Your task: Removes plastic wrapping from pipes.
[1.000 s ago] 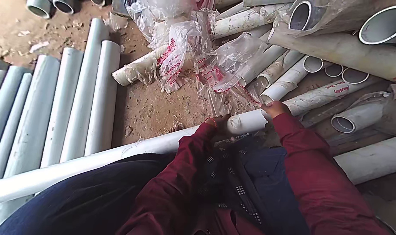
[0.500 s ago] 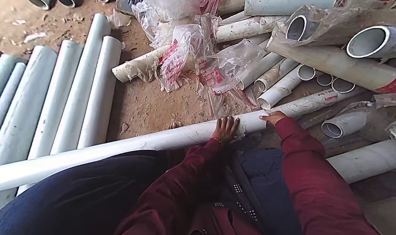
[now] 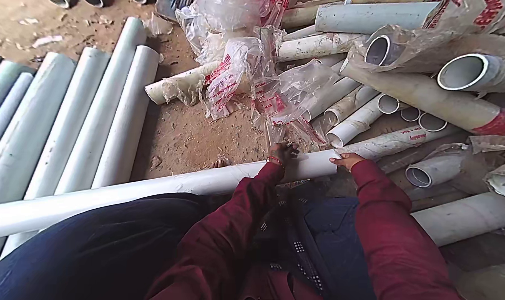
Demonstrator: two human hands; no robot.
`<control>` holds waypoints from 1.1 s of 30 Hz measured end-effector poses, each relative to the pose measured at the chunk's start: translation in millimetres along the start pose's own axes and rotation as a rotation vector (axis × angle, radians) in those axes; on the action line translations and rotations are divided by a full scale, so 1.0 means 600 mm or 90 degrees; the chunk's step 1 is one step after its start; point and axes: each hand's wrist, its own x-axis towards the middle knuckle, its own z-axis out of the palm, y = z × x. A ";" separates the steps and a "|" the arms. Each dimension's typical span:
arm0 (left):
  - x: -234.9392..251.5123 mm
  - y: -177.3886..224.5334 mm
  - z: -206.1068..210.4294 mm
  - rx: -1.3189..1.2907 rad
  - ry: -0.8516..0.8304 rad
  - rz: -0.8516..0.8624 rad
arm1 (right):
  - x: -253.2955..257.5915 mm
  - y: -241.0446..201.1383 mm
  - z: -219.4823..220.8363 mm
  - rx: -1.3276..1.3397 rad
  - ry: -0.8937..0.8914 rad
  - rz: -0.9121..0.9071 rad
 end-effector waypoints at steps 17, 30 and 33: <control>0.049 -0.067 -0.178 0.196 0.138 -0.207 | 0.004 0.005 -0.010 -0.100 -0.053 0.065; 0.038 -0.082 -0.150 0.087 0.112 -0.063 | -0.062 -0.089 0.025 -0.234 0.072 -0.073; 0.052 -0.102 -0.163 0.183 0.072 -0.003 | -0.046 -0.078 0.037 -0.341 0.004 -0.128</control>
